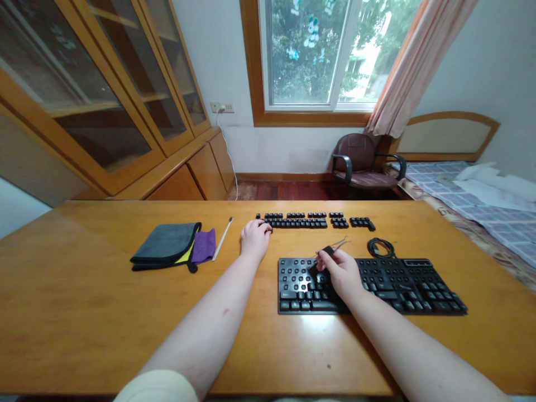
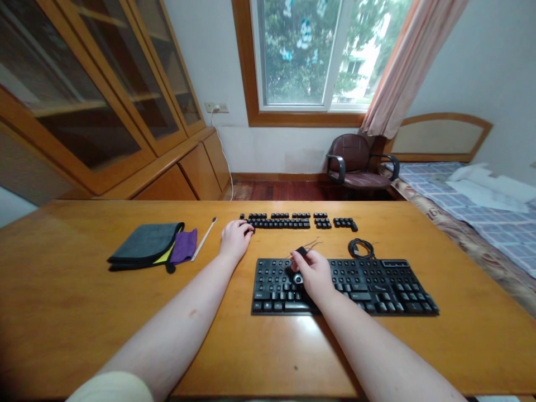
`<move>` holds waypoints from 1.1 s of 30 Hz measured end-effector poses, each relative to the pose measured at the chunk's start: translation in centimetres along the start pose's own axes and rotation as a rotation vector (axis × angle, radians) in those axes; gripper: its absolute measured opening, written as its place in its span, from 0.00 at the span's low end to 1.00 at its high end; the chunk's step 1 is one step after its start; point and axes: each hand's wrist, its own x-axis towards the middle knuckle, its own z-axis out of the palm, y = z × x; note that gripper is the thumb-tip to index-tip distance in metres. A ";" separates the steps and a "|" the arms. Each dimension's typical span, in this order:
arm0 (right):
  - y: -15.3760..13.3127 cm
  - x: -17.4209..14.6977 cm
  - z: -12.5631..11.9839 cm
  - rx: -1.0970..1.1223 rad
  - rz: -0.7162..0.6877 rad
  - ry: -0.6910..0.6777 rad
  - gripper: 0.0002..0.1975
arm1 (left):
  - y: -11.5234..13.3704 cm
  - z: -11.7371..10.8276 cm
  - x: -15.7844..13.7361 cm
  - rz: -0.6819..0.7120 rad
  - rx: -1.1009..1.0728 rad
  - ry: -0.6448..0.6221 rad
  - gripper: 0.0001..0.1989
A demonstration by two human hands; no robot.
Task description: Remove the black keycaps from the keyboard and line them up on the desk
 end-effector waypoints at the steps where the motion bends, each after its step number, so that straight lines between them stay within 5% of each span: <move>1: 0.0 0.0 0.0 0.003 0.000 0.000 0.18 | 0.0 0.0 0.0 -0.002 0.001 0.000 0.05; 33: -0.2 0.0 0.2 0.019 -0.017 -0.018 0.18 | -0.1 -0.1 0.1 -0.019 -0.015 0.006 0.05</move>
